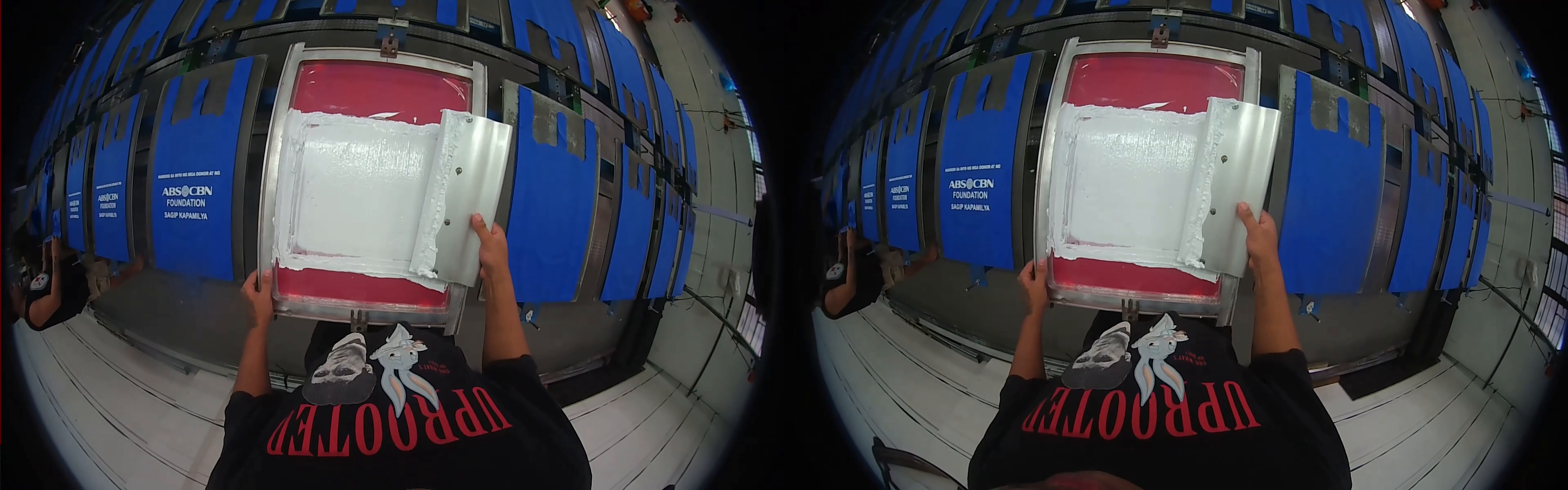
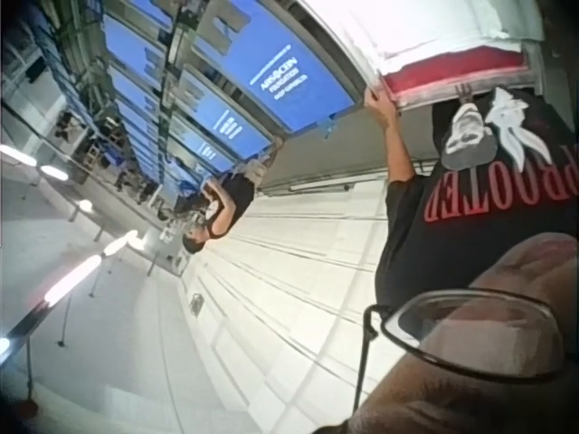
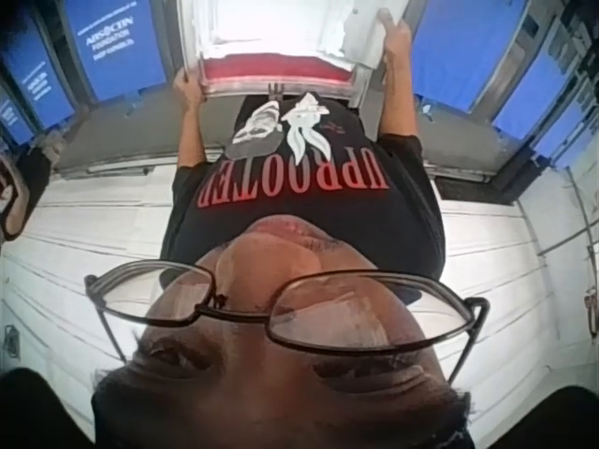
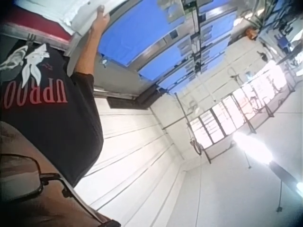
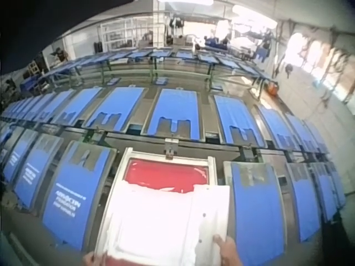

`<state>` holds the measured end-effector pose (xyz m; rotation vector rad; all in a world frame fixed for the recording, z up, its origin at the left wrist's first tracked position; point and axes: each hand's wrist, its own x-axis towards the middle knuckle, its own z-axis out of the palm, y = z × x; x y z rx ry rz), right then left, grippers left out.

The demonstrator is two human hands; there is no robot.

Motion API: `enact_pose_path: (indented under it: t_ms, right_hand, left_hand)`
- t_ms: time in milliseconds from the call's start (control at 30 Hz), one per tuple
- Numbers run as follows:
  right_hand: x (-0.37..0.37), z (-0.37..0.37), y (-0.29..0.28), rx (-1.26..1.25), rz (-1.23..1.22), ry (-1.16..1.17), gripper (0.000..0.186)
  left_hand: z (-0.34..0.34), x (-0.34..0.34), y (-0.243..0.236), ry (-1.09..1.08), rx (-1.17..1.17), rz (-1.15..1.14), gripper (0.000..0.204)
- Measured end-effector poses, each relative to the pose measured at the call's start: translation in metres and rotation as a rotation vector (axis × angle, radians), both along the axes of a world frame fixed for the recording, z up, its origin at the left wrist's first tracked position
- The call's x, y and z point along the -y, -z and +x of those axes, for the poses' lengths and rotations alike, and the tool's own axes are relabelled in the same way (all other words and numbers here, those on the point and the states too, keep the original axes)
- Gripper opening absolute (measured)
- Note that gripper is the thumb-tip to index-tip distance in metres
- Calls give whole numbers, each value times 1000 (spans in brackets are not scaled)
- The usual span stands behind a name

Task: Manually screen printing a white logo onto blue garments using a squeegee at a professional station.

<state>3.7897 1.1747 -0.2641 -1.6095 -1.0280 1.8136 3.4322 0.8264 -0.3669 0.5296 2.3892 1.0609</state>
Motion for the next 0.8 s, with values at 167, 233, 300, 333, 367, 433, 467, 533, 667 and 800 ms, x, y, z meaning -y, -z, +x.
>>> enact_pose_path:
  t_ms: [167,233,300,333,367,433,467,533,667,800]
  right_hand:
    - [-27,2,-13,35,38,-148,45]
    - [-45,-16,-51,168,201,-494,46]
    - [-66,-48,-62,295,318,-711,46]
    - [-74,-70,-61,362,408,-807,45]
    - [-80,-94,-65,485,529,-918,42]
    - [-85,-135,-75,612,645,-1037,38]
    - [-83,-154,-79,721,833,-1116,35]
    - [-82,-165,-69,835,1020,-1192,32]
    - [-57,-141,5,709,1570,-992,34]
    - [-13,-122,-38,704,1375,-1114,36]
  left_hand:
    - [36,-31,-64,215,-745,57,41]
    - [73,-6,-78,228,-190,-9,31]
    - [119,24,-59,556,-69,-25,27]
    - [144,25,-51,494,12,9,27]
    - [165,21,-48,435,94,42,27]
    - [179,5,-52,385,147,80,27]
    - [182,1,-54,337,186,118,28]
    - [188,2,-50,236,364,69,25]
    - [193,-4,-50,88,623,28,20]
    - [187,6,-35,64,801,40,22]
